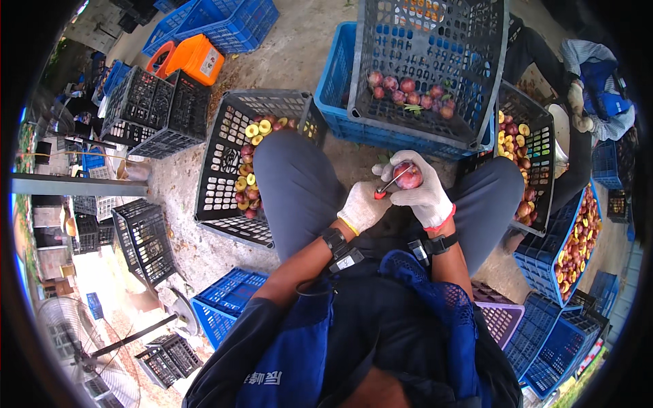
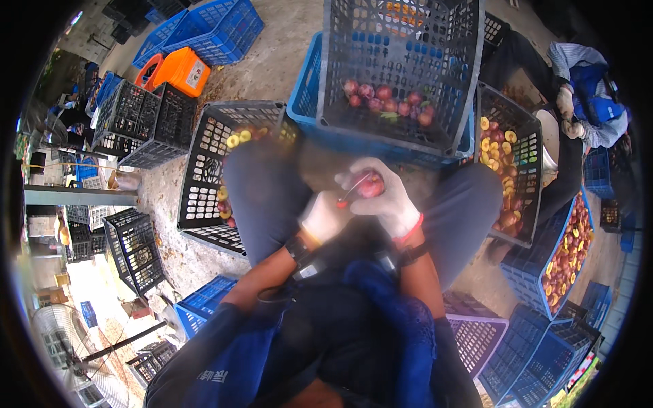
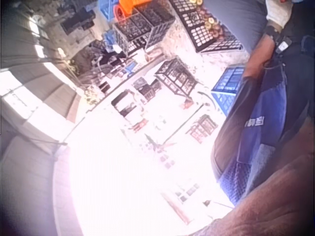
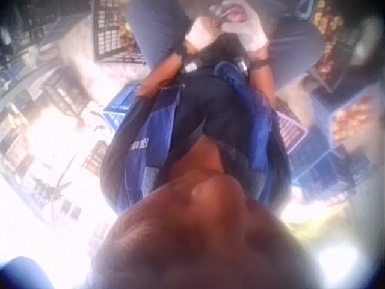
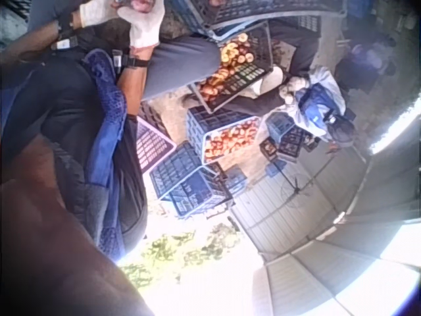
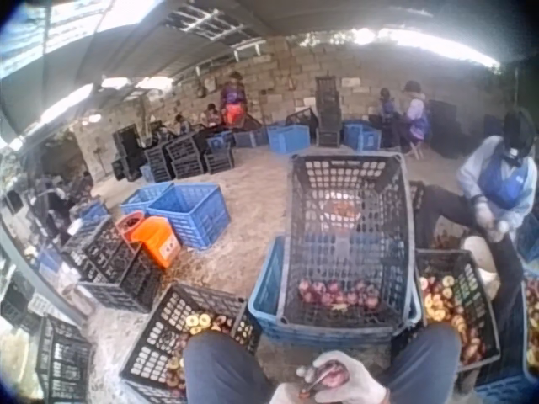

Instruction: The recorder is seated and uses a small curved knife to slice fruit (plums or peaches) held in their lap, then places the sliced fruit into a plastic crate.

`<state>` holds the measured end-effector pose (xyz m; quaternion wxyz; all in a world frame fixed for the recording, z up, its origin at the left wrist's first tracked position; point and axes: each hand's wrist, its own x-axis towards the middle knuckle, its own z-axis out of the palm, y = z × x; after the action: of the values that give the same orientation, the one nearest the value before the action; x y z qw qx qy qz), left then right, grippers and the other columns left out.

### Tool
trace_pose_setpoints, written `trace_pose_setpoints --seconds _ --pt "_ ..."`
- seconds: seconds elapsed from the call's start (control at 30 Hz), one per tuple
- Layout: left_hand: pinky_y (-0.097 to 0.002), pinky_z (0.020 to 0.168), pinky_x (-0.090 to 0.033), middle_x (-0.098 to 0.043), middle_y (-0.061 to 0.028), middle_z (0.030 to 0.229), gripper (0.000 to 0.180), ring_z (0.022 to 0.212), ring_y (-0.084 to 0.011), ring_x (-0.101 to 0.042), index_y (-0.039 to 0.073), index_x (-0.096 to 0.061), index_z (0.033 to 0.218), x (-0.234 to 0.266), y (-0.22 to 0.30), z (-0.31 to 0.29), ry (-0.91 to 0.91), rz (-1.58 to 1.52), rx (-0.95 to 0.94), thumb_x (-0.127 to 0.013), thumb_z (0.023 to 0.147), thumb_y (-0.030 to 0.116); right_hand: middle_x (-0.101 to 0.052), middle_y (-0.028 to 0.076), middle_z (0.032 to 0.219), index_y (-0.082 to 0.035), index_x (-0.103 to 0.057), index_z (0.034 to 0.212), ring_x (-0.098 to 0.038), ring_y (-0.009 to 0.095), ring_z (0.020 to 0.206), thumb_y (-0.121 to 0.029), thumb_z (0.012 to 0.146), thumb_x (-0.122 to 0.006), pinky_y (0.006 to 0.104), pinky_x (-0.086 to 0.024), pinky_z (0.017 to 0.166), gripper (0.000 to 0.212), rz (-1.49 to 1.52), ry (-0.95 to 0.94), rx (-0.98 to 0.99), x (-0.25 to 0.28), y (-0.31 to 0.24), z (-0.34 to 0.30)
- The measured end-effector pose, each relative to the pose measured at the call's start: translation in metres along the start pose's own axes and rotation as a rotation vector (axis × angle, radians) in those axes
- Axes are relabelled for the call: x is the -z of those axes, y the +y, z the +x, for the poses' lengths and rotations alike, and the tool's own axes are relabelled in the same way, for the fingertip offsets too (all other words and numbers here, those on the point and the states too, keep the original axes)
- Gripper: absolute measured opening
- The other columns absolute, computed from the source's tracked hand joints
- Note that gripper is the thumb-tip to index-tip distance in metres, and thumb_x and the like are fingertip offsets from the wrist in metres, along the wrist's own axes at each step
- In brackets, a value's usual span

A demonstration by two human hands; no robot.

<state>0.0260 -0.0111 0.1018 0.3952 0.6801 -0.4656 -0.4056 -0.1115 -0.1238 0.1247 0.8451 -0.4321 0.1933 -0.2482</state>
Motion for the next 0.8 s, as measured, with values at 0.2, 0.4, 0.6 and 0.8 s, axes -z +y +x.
trace_pose_setpoints --seconds 0.2,0.4,0.6,0.8 --pt "-0.0454 0.08 -0.058 -0.073 -0.0174 0.097 0.027 0.094 -0.0401 -0.07 0.008 -0.069 0.112 -0.032 -0.063 0.013 0.183 -0.021 -0.297 -0.071 0.09 0.024 -0.07 0.01 0.105 -0.002 -0.062 0.118 -0.068 0.023 0.11 0.009 0.066 -0.077 0.0366 -0.054 0.095 0.055 -0.036 -0.028 0.028 -0.012 0.006 0.0" --pt "-0.0406 0.09 -0.058 -0.069 -0.0126 0.118 0.026 0.11 -0.03 -0.068 0.008 -0.064 0.115 -0.041 -0.053 0.012 0.0 -0.706 0.101 -0.07 0.092 0.019 -0.066 0.008 0.089 -0.003 -0.062 0.108 -0.067 0.02 0.088 0.005 0.058 -0.084 0.0429 -0.044 0.111 0.055 -0.164 0.029 0.009 0.0 0.011 0.002" --pt "-0.0389 0.097 -0.057 -0.067 -0.0083 0.124 0.045 0.111 -0.0255 -0.068 0.006 -0.059 0.128 -0.046 -0.079 0.013 -0.037 -0.641 0.147 -0.076 0.087 0.011 -0.066 0.005 0.095 -0.004 -0.065 0.102 -0.067 0.018 0.093 0.005 0.061 -0.084 0.0403 -0.047 0.109 0.046 -0.294 -0.071 -0.055 -0.006 0.003 0.01" --pt "-0.0388 0.08 -0.059 -0.072 -0.0104 0.101 0.029 0.093 -0.0284 -0.072 0.006 -0.066 0.114 -0.045 -0.081 0.023 0.062 -0.436 -0.042 -0.071 0.09 0.022 -0.067 0.006 0.096 -0.004 -0.065 0.106 -0.067 0.02 0.104 0.007 0.063 -0.084 0.0405 -0.049 0.106 0.049 -0.397 -0.066 -0.022 -0.004 0.003 0.016"
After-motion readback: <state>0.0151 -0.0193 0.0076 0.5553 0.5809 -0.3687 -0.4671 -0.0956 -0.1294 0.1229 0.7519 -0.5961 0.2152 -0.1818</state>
